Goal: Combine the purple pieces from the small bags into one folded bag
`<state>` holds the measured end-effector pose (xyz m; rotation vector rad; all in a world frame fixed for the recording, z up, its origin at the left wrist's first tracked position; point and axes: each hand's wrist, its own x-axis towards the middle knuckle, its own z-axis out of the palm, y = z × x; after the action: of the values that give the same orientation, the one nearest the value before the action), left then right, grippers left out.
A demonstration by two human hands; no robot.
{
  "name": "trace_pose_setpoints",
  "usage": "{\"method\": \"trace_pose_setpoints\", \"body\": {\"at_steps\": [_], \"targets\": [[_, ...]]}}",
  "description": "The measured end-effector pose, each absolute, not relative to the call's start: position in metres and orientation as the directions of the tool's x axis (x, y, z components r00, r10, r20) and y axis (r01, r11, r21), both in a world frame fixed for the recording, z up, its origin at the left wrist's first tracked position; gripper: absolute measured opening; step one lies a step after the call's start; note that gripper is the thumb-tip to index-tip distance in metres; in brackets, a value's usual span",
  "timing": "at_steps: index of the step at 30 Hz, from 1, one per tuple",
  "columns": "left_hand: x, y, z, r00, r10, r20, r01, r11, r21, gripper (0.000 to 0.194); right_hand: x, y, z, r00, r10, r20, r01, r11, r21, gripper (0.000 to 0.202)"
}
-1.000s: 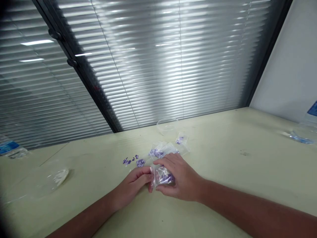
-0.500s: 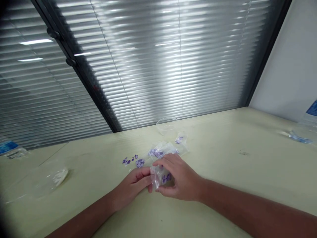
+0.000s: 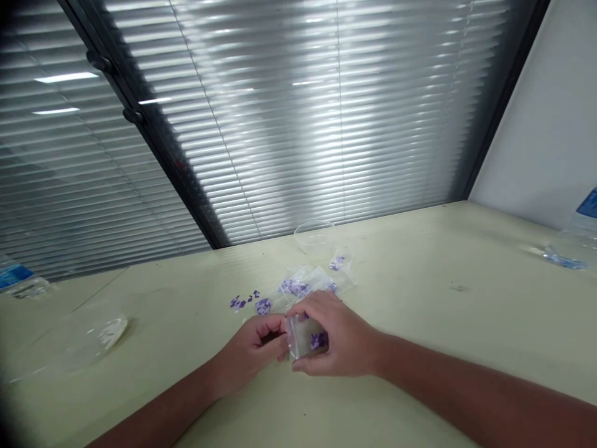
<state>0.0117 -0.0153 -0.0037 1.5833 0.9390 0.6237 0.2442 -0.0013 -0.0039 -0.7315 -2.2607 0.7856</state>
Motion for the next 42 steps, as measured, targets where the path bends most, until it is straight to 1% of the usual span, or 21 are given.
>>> {"method": "trace_pose_setpoints", "body": {"at_steps": [3,4,5,6,8,9,10,12,14,16,18,20,23,26,28,31,34,38,40,42], "targets": [[0.013,-0.018,-0.003,0.544,0.834,-0.092,0.257,-0.061,0.964,0.027,0.243,-0.001,-0.004,-0.654,0.647,0.392,0.285,0.69,-0.665,0.059],[0.013,-0.019,-0.002,0.534,0.842,-0.075,0.28,-0.092,0.956,0.029,0.243,-0.001,-0.005,-0.647,0.65,0.398,0.29,0.693,-0.66,0.06],[0.012,-0.019,-0.001,0.505,0.862,-0.031,0.313,-0.149,0.938,0.03,0.243,-0.001,-0.005,-0.637,0.654,0.408,0.296,0.696,-0.654,0.061],[0.011,-0.019,0.0,0.462,0.886,0.046,0.358,-0.234,0.904,0.03,0.243,0.0,-0.006,-0.624,0.657,0.422,0.301,0.701,-0.647,0.06],[0.006,-0.016,0.003,0.363,0.894,0.262,0.485,-0.422,0.766,0.027,0.243,0.0,-0.009,-0.596,0.66,0.457,0.306,0.713,-0.631,0.055],[0.003,-0.013,0.004,0.322,0.874,0.363,0.559,-0.485,0.672,0.024,0.243,0.001,-0.009,-0.582,0.66,0.475,0.307,0.719,-0.624,0.052],[-0.001,-0.009,0.004,0.297,0.852,0.431,0.628,-0.514,0.584,0.02,0.243,0.002,-0.01,-0.57,0.659,0.491,0.307,0.725,-0.617,0.049],[-0.01,0.001,0.003,0.271,0.849,0.453,0.739,-0.485,0.467,0.014,0.243,0.003,-0.011,-0.554,0.654,0.515,0.31,0.736,-0.602,0.044],[-0.018,0.011,-0.001,0.246,0.883,0.401,0.807,-0.415,0.42,0.009,0.243,0.003,-0.011,-0.542,0.649,0.533,0.314,0.745,-0.588,0.042],[-0.022,0.017,-0.005,0.233,0.909,0.346,0.836,-0.369,0.405,0.006,0.243,0.003,-0.011,-0.537,0.65,0.538,0.32,0.747,-0.583,0.042],[-0.021,0.018,-0.008,0.259,0.911,0.32,0.83,-0.38,0.408,0.011,0.243,0.003,-0.011,-0.534,0.657,0.532,0.325,0.741,-0.588,0.044],[-0.019,0.016,-0.009,0.325,0.89,0.321,0.787,-0.442,0.431,0.015,0.243,0.002,-0.01,-0.536,0.664,0.52,0.328,0.732,-0.597,0.046],[-0.021,0.013,-0.007,0.397,0.838,0.373,0.706,-0.539,0.459,0.02,0.243,0.002,-0.01,-0.539,0.678,0.5,0.329,0.716,-0.616,0.048],[-0.039,0.023,-0.006,0.443,0.791,0.421,0.669,-0.605,0.432,0.029,0.244,0.002,-0.01,-0.541,0.684,0.49,0.327,0.708,-0.627,0.048],[-0.061,0.036,-0.008,0.496,0.768,0.406,0.652,-0.638,0.411,0.032,0.243,0.002,-0.01,-0.545,0.683,0.486,0.325,0.707,-0.629,0.048],[-0.092,0.056,-0.013,0.548,0.767,0.334,0.623,-0.641,0.449,0.031,0.243,0.002,-0.011,-0.552,0.684,0.476,0.325,0.703,-0.633,0.047],[-0.105,0.066,-0.015,0.558,0.774,0.3,0.606,-0.627,0.49,0.038,0.242,0.003,-0.011,-0.555,0.682,0.476,0.321,0.704,-0.634,0.047],[-0.097,0.059,-0.01,0.582,0.763,0.282,0.611,-0.639,0.468,0.033,0.241,0.003,-0.01,-0.559,0.67,0.488,0.312,0.715,-0.625,0.046],[-0.092,0.054,-0.007,0.536,0.799,0.272,0.639,-0.595,0.487,0.03,0.241,0.003,-0.009,-0.56,0.67,0.487,0.312,0.716,-0.625,0.046],[-0.089,0.051,-0.005,0.452,0.854,0.257,0.68,-0.516,0.521,0.028,0.241,0.002,-0.01,-0.56,0.668,0.49,0.309,0.717,-0.625,0.045]]}}
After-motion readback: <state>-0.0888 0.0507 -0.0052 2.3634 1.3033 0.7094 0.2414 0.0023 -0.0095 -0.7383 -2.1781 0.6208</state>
